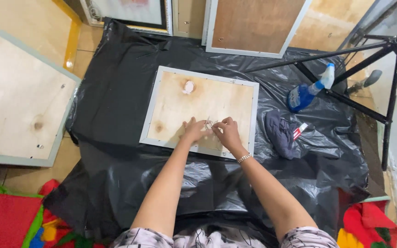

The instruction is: Attaching a hanging wire to the back of a picture frame by threading it through eyelets and twisting the ends.

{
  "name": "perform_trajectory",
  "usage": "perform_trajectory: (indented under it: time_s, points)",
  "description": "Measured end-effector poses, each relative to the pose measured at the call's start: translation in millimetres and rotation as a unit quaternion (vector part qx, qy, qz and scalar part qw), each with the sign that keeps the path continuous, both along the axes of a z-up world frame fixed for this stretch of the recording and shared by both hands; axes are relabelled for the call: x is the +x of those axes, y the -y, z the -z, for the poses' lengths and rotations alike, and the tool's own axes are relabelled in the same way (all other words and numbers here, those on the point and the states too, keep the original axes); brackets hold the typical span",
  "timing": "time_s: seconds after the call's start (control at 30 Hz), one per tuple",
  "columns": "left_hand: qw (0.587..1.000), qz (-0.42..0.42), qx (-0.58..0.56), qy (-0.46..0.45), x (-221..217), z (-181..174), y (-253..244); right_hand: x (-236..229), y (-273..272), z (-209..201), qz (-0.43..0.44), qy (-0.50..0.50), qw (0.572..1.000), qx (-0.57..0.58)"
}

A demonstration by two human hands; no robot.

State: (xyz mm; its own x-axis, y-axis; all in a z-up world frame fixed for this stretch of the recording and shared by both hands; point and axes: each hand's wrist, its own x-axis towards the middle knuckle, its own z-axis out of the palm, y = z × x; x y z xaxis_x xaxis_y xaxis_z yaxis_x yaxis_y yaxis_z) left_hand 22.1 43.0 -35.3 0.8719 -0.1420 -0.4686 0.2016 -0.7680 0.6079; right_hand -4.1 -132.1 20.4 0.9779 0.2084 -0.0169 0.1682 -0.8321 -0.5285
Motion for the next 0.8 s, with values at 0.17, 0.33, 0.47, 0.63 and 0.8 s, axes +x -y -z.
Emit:
perform_trajectory:
  time_s: [0.17,0.33,0.47,0.63,0.8]
  points:
    - [0.975,-0.155,-0.149,0.056,-1.4,34.4,-16.3,-2.1,3.5,-9.2,-0.007,-0.051,0.994,0.093]
    - [0.932,-0.232,-0.27,0.063,-1.5,21.7,-40.6,13.6,57.4,-20.1,0.128,-0.117,0.95,0.26]
    - [0.91,-0.179,-0.374,0.021,-11.4,-29.0,-74.5,11.7,110.7,-58.2,0.299,-0.07,0.859,0.41]
    - [0.882,-0.172,-0.428,-0.095,-26.3,-84.1,-108.6,10.9,170.1,-67.1,0.392,-0.04,0.779,0.487]
    - [0.759,-0.338,-0.543,-0.118,-18.5,-90.3,-137.2,7.0,186.9,-50.1,0.329,-0.056,0.849,0.41]
